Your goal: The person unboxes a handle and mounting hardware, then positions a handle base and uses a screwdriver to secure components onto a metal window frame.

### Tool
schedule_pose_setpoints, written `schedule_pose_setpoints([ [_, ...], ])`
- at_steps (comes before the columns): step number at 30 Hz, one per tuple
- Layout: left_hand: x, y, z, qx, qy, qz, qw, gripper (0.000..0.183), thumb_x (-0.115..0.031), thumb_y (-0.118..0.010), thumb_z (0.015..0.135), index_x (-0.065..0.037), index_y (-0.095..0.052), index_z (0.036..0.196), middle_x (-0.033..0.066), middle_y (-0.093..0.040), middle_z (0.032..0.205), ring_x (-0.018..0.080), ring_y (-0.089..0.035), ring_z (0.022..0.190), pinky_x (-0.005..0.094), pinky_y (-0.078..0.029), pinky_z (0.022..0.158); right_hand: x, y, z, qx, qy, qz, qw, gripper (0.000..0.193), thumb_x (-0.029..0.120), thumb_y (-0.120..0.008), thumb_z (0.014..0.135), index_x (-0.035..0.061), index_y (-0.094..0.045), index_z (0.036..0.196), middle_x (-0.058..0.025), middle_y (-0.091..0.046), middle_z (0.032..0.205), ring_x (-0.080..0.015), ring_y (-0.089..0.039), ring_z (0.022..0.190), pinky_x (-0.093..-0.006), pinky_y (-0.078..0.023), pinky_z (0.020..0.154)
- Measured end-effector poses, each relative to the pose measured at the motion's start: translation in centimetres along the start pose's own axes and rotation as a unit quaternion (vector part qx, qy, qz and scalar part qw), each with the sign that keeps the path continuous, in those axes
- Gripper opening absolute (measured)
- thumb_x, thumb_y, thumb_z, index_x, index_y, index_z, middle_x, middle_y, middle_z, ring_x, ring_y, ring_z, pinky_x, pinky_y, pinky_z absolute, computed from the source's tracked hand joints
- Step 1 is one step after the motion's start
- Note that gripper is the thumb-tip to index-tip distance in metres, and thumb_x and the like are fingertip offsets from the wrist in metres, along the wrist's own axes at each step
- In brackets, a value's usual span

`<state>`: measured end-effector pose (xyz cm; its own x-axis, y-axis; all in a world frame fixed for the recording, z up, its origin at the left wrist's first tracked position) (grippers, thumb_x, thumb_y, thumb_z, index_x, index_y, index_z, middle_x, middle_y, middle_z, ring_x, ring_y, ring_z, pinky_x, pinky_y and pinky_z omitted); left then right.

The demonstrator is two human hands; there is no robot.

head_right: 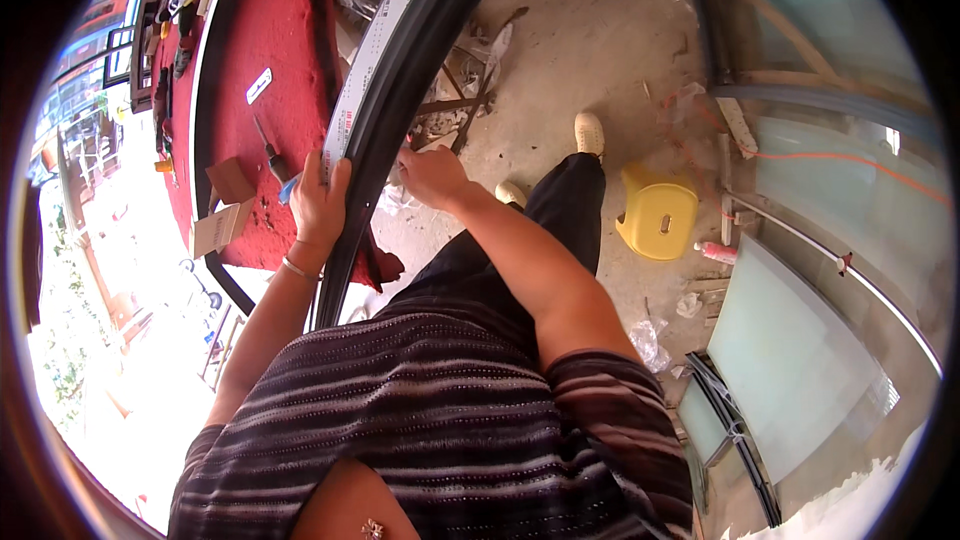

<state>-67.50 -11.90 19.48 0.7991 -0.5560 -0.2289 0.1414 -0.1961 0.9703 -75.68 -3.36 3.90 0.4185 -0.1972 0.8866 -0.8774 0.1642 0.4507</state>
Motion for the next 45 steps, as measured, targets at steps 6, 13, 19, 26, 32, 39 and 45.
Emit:
schedule_pose_setpoints([
  [6, 0.1, 0.0, 0.0, 0.004, -0.017, 0.000, 1.000, 0.038, -0.040, -0.063, 0.087, -0.005, -0.056, 0.102, 0.0208, -0.063, 0.073, 0.0403, -0.063, 0.068, 0.0471, -0.047, 0.061, -3.7, 1.6, 2.6, 0.107, -0.059, -0.014, 0.992, 0.026, 0.028, -0.042, 0.092, 0.0140, -0.061, 0.104, -0.0151, -0.068, 0.086, -0.0336, -0.066, 0.086, -0.0476, -0.048, 0.082],
  [13, 0.6, 0.0, 0.0, 0.012, 0.002, -0.026, 1.000, 0.037, -0.035, -0.068, 0.084, -0.005, -0.058, 0.103, 0.0177, -0.060, 0.067, 0.0377, -0.062, 0.062, 0.0440, -0.047, 0.055, -17.4, 14.3, 7.2, 0.040, -0.208, -0.122, 0.970, 0.032, 0.033, -0.041, 0.093, 0.0153, -0.063, 0.108, -0.0142, -0.067, 0.106, -0.0352, -0.063, 0.101, -0.0475, -0.049, 0.088],
  [19, 1.6, 0.0, -0.8, 0.013, 0.003, -0.024, 1.000, 0.037, -0.033, -0.068, 0.084, -0.003, -0.058, 0.104, 0.0165, -0.058, 0.064, 0.0356, -0.060, 0.057, 0.0422, -0.046, 0.052, -33.3, 27.6, 3.8, -0.169, -0.297, -0.139, 0.929, 0.035, 0.024, -0.042, 0.091, 0.0039, -0.064, 0.108, -0.0205, -0.062, 0.118, -0.0401, -0.056, 0.112, -0.0474, -0.045, 0.094],
  [26, 2.1, -0.6, -1.2, 0.020, 0.003, -0.024, 0.999, 0.034, -0.031, -0.065, 0.085, -0.001, -0.055, 0.099, 0.0180, -0.053, 0.062, 0.0363, -0.055, 0.053, 0.0426, -0.041, 0.049, -36.3, 32.0, -7.2, -0.304, -0.313, 0.538, 0.721, 0.038, 0.012, -0.052, 0.088, 0.0047, -0.052, 0.125, -0.0186, -0.064, 0.109, -0.0348, -0.057, 0.112, -0.0493, -0.047, 0.086],
  [32, 1.9, -0.9, -0.8, 0.029, -0.007, -0.036, 0.999, 0.038, -0.037, -0.063, 0.087, -0.001, -0.055, 0.097, 0.0182, -0.052, 0.063, 0.0353, -0.054, 0.052, 0.0426, -0.041, 0.048, -39.2, 36.0, -14.3, -0.345, -0.464, 0.381, 0.721, 0.035, 0.016, -0.055, 0.088, 0.0044, -0.058, 0.121, -0.0127, -0.067, 0.100, -0.0245, -0.063, 0.088, -0.0364, -0.050, 0.079],
  [39, 2.4, -0.8, -1.0, 0.023, 0.026, -0.048, 0.998, 0.032, -0.029, -0.067, 0.082, -0.003, -0.053, 0.094, 0.0168, -0.051, 0.061, 0.0366, -0.053, 0.052, 0.0442, -0.040, 0.048, -12.0, 26.9, 5.3, -0.044, -0.003, 0.340, 0.939, 0.059, 0.009, -0.060, 0.088, 0.0153, -0.042, 0.144, -0.0069, -0.065, 0.108, -0.0118, -0.059, 0.080, -0.0264, -0.050, 0.074],
  [45, 2.0, -1.0, -0.9, 0.002, -0.012, -0.057, 0.998, 0.042, -0.041, -0.063, 0.086, -0.001, -0.052, 0.094, 0.0177, -0.048, 0.062, 0.0376, -0.052, 0.052, 0.0436, -0.039, 0.047, -7.7, 19.9, 8.2, 0.098, 0.083, 0.240, 0.962, 0.031, 0.013, -0.062, 0.087, 0.0095, -0.061, 0.118, -0.0157, -0.064, 0.114, -0.0289, -0.066, 0.089, -0.0378, -0.053, 0.078],
])
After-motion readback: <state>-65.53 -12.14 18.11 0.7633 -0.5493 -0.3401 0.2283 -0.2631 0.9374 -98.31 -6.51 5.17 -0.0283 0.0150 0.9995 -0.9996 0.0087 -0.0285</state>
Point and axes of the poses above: each hand's wrist, its own z-axis towards the middle knuckle, its own y-axis out of the back of the hand, x = y × z, the point moved 7 cm from there along z, towards the middle knuckle
